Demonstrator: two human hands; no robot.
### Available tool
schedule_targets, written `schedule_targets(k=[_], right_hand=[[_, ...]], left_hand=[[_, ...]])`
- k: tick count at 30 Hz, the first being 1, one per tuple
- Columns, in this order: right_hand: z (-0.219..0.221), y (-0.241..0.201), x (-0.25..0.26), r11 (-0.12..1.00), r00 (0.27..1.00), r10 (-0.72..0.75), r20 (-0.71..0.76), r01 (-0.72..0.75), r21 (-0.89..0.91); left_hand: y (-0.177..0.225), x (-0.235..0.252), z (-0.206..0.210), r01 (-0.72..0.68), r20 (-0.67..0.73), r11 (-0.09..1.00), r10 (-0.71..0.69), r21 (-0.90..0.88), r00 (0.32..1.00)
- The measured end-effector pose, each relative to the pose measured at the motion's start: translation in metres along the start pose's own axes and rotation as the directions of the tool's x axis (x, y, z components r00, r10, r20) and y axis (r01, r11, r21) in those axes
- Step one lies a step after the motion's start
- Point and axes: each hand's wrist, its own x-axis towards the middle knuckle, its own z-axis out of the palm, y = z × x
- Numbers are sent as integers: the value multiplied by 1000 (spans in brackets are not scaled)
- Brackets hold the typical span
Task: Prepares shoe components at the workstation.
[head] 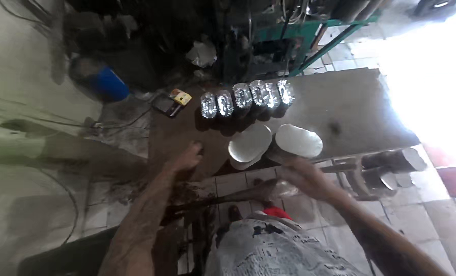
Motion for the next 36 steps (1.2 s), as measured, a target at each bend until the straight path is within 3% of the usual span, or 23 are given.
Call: schedule_targets(k=[1,2,5,7,9,11,13,15,17,20,23,27,30,33,35,36], right_hand=[[-16,3,11,990,982,-111,-153,96,-102],[-31,9,26,966,965,-184,-189,142,-217],[-47,38,70,867,983,-152,105,183,-463],[-37,58,74,882,972,-154,178,216,-419],[-42,67,73,929,968,-196,156,234,-287],[-52,69,71,969,965,-182,186,208,-132],[-59,70,74,977,957,-193,216,208,-53],[-61,74,76,972,951,-227,208,235,-14],[-61,78,76,964,945,-262,198,266,6],[-62,80,78,964,943,-266,200,259,62],[-62,80,79,967,945,-254,205,245,66],[-58,79,76,964,950,-264,165,262,34],[-46,80,68,955,953,-293,78,296,-33],[-39,69,61,929,955,-290,62,297,-222],[-41,45,51,881,963,-265,47,262,-394],[-42,30,45,873,961,-278,-9,249,-420]], left_hand=[[-9,-6,0,77,-22,996,-79,-52,997],[-15,-9,-3,162,-18,983,-164,-90,986],[-25,-3,-7,278,-28,959,-280,-50,960],[-2,-12,-14,287,-117,957,-291,-45,950],[50,-29,-22,202,-292,952,-266,-231,919],[130,-48,-21,107,-403,922,-264,-371,876],[200,-41,-13,63,-447,962,-181,-266,876],[238,-15,-11,110,-181,989,-127,-102,975],[235,11,-14,85,51,994,-82,-62,995],[207,24,-41,-22,303,926,146,-377,942],[193,32,-50,-23,399,829,294,-559,869],[194,32,-50,-13,410,819,301,-574,861],[203,25,-44,-71,293,917,198,-393,935],[220,0,-26,-125,1,987,125,-104,992],[229,-40,-14,-242,-240,969,223,-50,945],[231,-62,-9,-328,-363,937,266,-123,893]])
